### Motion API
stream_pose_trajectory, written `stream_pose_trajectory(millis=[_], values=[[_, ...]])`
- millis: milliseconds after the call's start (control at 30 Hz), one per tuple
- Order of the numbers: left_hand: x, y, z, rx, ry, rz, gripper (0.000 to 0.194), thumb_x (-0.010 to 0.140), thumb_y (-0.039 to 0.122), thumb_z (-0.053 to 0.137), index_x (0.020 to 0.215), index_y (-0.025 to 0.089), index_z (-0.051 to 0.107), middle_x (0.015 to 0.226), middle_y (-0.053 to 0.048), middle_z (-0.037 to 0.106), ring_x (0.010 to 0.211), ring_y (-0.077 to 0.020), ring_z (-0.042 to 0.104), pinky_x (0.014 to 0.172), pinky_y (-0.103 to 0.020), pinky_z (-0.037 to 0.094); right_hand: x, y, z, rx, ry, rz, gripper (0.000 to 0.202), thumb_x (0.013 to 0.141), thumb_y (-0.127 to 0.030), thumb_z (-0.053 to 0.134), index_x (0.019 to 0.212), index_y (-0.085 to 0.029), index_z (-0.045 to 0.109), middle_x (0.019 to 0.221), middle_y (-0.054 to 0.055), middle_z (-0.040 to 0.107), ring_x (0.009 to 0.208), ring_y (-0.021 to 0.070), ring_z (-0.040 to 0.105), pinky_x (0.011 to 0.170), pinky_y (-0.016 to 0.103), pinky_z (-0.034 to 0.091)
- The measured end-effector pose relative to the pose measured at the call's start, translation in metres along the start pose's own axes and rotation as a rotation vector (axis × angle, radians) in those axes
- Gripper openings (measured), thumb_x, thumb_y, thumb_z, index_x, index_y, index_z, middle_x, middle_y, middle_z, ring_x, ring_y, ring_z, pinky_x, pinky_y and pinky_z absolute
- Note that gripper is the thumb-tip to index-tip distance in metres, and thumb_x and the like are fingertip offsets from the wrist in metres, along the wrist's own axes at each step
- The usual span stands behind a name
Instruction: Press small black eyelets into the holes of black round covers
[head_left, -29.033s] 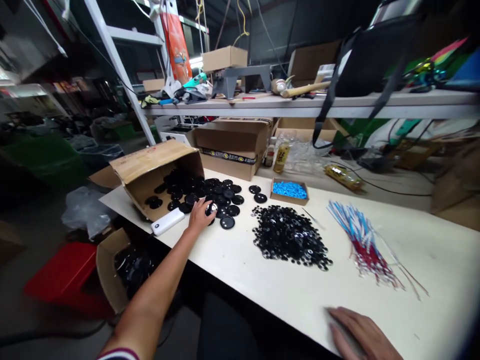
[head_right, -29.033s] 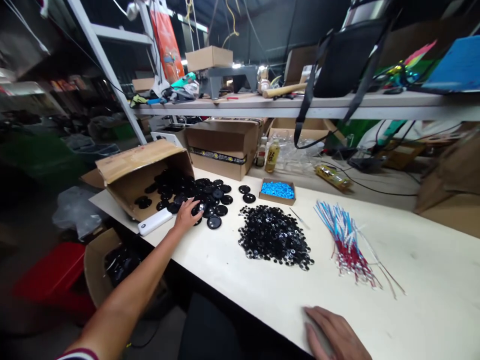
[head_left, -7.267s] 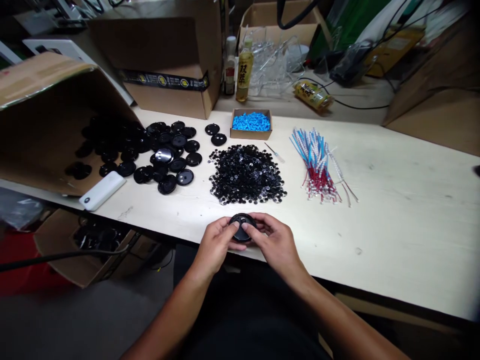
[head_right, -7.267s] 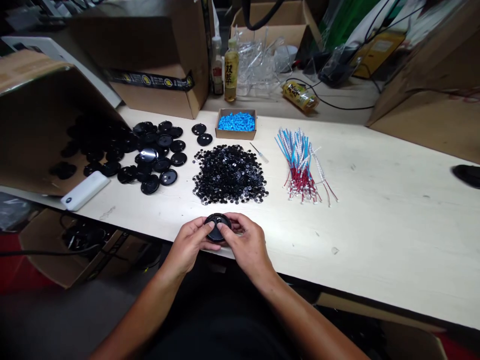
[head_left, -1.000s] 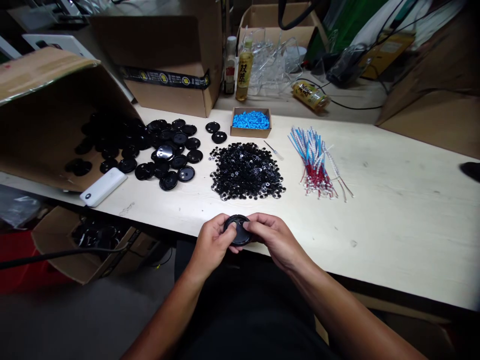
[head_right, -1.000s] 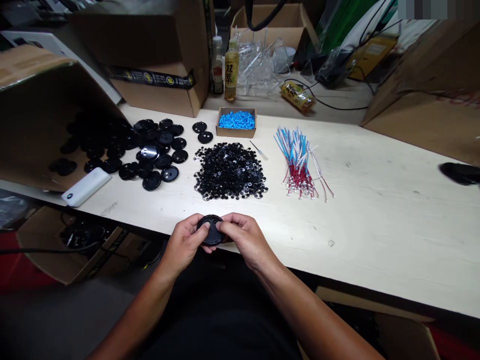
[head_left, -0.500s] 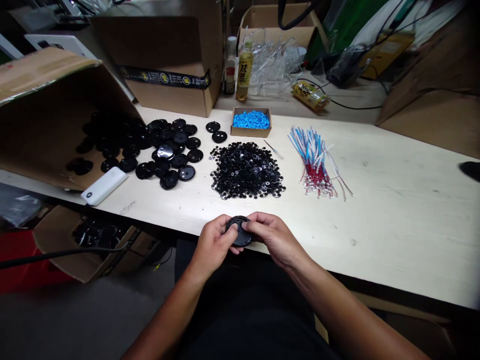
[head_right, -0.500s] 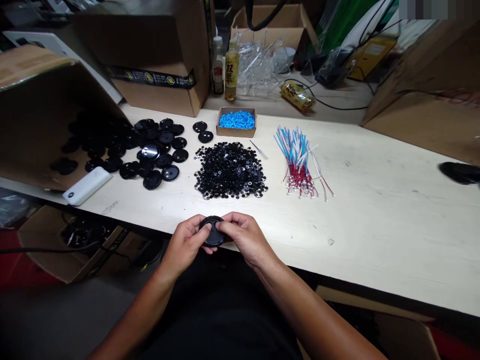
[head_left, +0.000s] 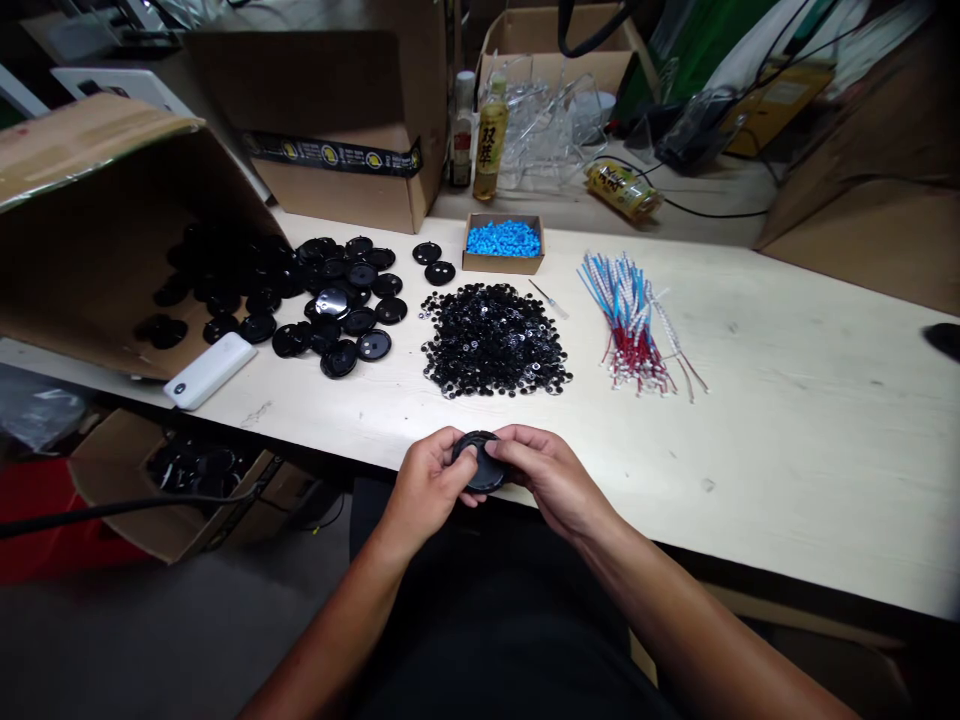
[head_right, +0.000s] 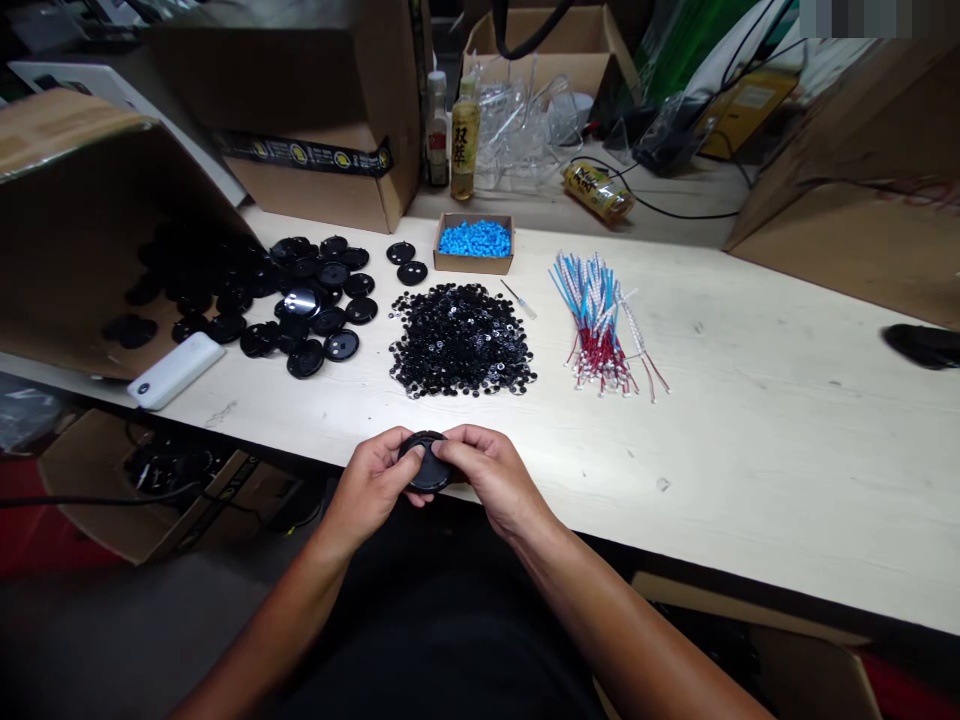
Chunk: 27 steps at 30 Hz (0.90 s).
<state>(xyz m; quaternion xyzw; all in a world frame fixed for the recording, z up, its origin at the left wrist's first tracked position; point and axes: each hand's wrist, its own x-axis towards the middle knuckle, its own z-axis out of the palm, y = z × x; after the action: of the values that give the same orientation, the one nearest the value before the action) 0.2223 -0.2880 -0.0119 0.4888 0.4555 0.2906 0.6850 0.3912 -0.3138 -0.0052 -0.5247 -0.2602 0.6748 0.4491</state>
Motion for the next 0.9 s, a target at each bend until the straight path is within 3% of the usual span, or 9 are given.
stream_pose_trajectory(millis=[233, 900], values=[[-0.0008, 0.0017, 0.0023, 0.02, 0.009, 0.006, 0.024, 0.095, 0.04, 0.065, 0.091, 0.016, 0.064, 0.069, 0.0, 0.07, 0.056, -0.0147, 0.07, 0.049, -0.021, 0.057, 0.0019, 0.0001, 0.004, -0.055, 0.047, -0.041, 0.02, 0.076, -0.035, 0.076, 0.073, -0.017, 0.069, 0.069, 0.003, 0.069, 0.064, 0.0167, 0.06, 0.064, 0.029, 0.046], [-0.0005, -0.0002, 0.0004, 0.027, 0.003, -0.016, 0.022, 0.093, 0.038, 0.067, 0.09, 0.016, 0.065, 0.069, 0.001, 0.068, 0.057, -0.0143, 0.069, 0.051, -0.021, 0.057, 0.0027, 0.001, 0.0085, -0.026, 0.071, 0.019, 0.018, 0.073, -0.033, 0.075, 0.073, -0.017, 0.066, 0.068, 0.001, 0.065, 0.064, 0.0151, 0.057, 0.063, 0.028, 0.044]])
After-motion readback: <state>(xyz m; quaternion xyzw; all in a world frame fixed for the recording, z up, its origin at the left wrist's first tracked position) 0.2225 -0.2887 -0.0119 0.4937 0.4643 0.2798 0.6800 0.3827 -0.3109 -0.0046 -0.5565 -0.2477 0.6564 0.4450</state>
